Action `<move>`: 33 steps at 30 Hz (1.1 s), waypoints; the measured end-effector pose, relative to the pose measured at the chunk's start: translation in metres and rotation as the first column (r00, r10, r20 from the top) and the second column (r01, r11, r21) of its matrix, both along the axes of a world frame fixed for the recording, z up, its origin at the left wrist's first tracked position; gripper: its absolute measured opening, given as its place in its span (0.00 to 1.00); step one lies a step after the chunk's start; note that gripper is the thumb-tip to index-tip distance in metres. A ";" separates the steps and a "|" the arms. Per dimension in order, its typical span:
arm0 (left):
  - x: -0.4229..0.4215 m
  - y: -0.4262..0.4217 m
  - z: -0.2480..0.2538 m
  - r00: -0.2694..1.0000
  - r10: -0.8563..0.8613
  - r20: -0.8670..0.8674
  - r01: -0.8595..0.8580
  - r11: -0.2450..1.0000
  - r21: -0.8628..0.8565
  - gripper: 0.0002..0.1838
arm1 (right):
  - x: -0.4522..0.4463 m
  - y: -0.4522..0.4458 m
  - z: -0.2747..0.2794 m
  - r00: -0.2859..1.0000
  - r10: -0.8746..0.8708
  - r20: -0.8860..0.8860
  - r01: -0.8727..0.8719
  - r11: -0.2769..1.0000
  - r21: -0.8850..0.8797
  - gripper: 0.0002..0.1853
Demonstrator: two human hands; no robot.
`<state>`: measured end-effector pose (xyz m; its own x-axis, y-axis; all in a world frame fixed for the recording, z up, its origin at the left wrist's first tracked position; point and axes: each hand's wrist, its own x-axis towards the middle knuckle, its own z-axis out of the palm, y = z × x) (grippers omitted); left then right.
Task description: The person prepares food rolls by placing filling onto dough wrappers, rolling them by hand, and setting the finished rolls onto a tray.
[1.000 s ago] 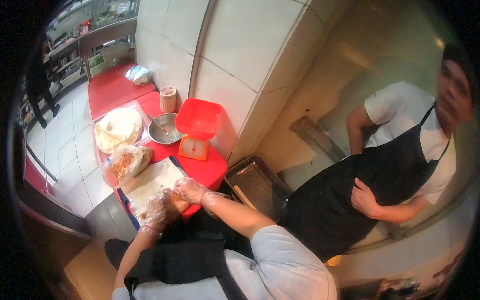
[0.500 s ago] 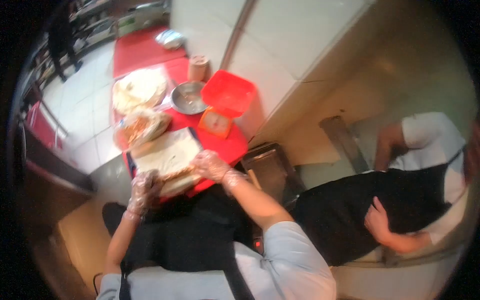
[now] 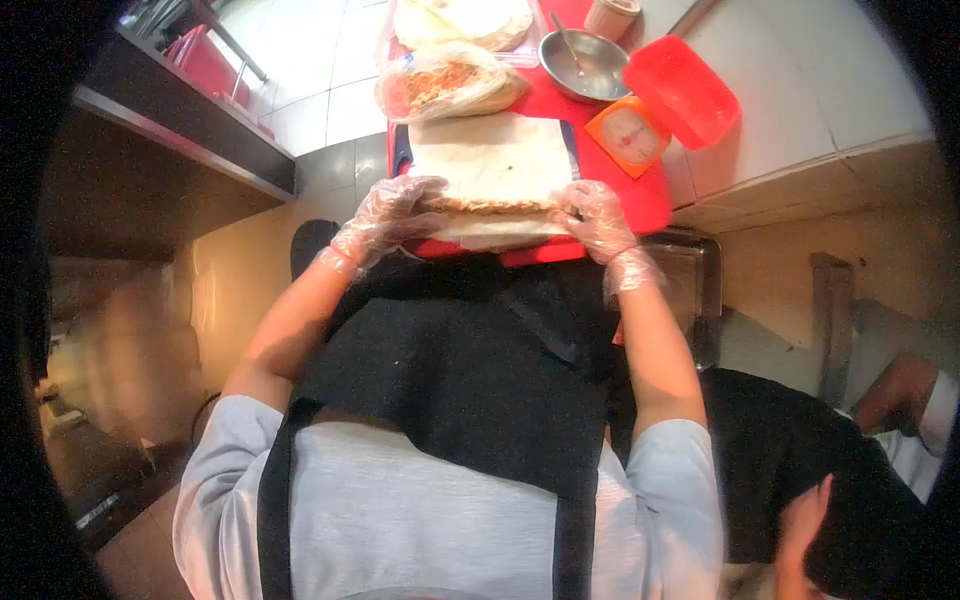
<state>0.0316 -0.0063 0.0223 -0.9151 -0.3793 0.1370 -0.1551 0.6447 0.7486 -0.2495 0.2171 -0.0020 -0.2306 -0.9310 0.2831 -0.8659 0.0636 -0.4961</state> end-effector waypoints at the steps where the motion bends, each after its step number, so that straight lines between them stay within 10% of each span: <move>1: -0.004 -0.002 -0.006 0.997 -0.043 -0.068 0.034 0.991 -0.126 0.16 | 0.005 -0.001 0.008 1.000 -0.010 0.029 0.010 1.000 -0.024 0.10; 3: -0.012 -0.004 -0.014 0.970 -0.157 -0.184 0.078 0.923 -0.376 0.14 | 0.016 -0.005 0.019 0.996 -0.030 0.086 0.036 0.997 -0.070 0.10; 8: -0.029 0.011 -0.020 0.974 -0.088 -0.211 0.057 0.987 -0.149 0.05 | 0.026 -0.012 -0.009 0.998 -0.054 -0.041 0.051 0.995 -0.086 0.09; 11: -0.026 0.006 -0.007 0.991 -0.132 -0.004 0.118 0.896 -0.428 0.07 | 0.039 -0.007 0.007 0.968 -0.103 -0.229 0.048 0.971 -0.232 0.14; 16: 0.012 0.012 -0.017 0.985 0.027 -0.171 -0.089 0.927 -0.365 0.38 | 0.074 0.014 -0.006 0.953 -0.067 -0.295 0.020 0.987 -0.161 0.18; 19: 0.020 0.026 -0.013 0.995 -0.002 -0.103 -0.039 0.920 -0.389 0.41 | 0.083 0.003 -0.024 0.882 -0.101 -0.461 -0.071 0.937 -0.342 0.15; 27: -0.024 0.021 -0.036 0.990 -0.135 -0.043 0.097 0.867 -0.490 0.34 | 0.054 -0.023 -0.002 0.995 -0.091 -0.034 0.077 0.951 -0.299 0.12; 33: 0.004 0.021 -0.014 0.987 -0.158 -0.027 0.132 0.897 -0.422 0.39 | 0.057 0.007 -0.015 0.930 0.020 -0.367 -0.095 0.978 -0.187 0.27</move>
